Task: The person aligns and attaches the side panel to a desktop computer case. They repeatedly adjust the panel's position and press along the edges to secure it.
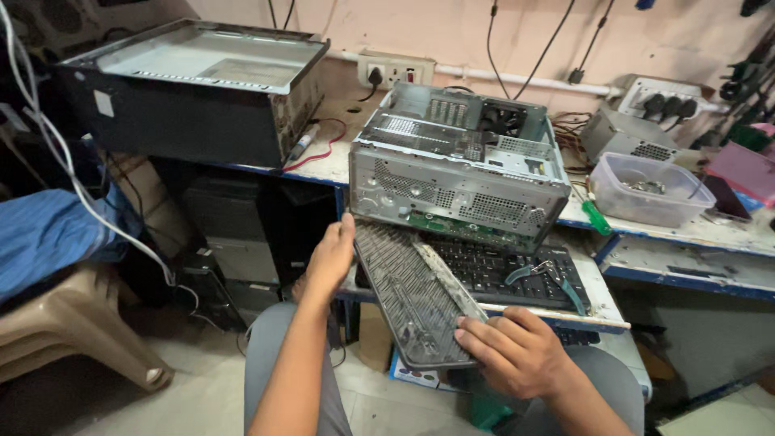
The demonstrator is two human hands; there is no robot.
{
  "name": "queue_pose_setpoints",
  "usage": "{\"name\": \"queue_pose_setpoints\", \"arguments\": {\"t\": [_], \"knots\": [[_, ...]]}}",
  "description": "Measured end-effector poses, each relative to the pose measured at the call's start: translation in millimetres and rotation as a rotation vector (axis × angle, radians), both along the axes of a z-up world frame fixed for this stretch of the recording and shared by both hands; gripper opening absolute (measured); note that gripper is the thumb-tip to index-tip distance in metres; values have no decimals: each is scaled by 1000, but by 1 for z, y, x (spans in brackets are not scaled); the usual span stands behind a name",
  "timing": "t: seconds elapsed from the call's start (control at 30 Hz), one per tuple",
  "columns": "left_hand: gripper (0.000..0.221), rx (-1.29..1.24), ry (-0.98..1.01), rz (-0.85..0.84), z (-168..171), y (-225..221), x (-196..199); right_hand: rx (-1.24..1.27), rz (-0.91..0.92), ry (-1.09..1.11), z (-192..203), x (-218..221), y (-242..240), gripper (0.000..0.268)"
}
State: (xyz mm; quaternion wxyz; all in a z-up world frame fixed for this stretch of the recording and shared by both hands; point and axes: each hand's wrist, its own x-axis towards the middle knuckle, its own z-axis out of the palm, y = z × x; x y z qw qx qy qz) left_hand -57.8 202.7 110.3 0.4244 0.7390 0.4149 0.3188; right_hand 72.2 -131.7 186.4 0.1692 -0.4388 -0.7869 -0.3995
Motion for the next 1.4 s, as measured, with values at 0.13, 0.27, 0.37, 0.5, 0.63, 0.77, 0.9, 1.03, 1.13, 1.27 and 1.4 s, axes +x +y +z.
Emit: {"name": "queue_pose_setpoints", "arguments": {"t": [0.13,0.27,0.37,0.5,0.63,0.77,0.9,1.03,1.13,1.27,1.4], "knots": [[85,-349,-692,-89,-11,14,-1,42,22,5,-9,6,-1,35],[95,-667,-1054,-6,-13,7,-15,81,73,14,-18,16,0,26],[102,-862,-1229,37,-14,-7,-20,113,136,2,-25,21,3,20],[111,-854,-1433,-114,-11,-25,-16,106,108,-7,-32,24,5,22],[117,-843,-1566,-479,1,-46,-11,120,126,52,-35,33,6,26],[119,-825,-1483,-601,14,-77,-10,133,152,109,-35,41,5,32],[118,-838,-1577,-819,21,-82,-11,138,84,208,-33,44,7,42],[111,-939,-1503,-527,16,-70,-13,98,-131,396,-17,52,8,52],[99,-947,-1454,-477,12,-64,-7,21,-272,475,-3,61,7,57],[88,-864,-1429,-493,8,-67,7,-65,-351,467,12,77,5,59],[82,-691,-1472,-570,1,-73,16,-189,-372,433,21,86,3,59]]}}
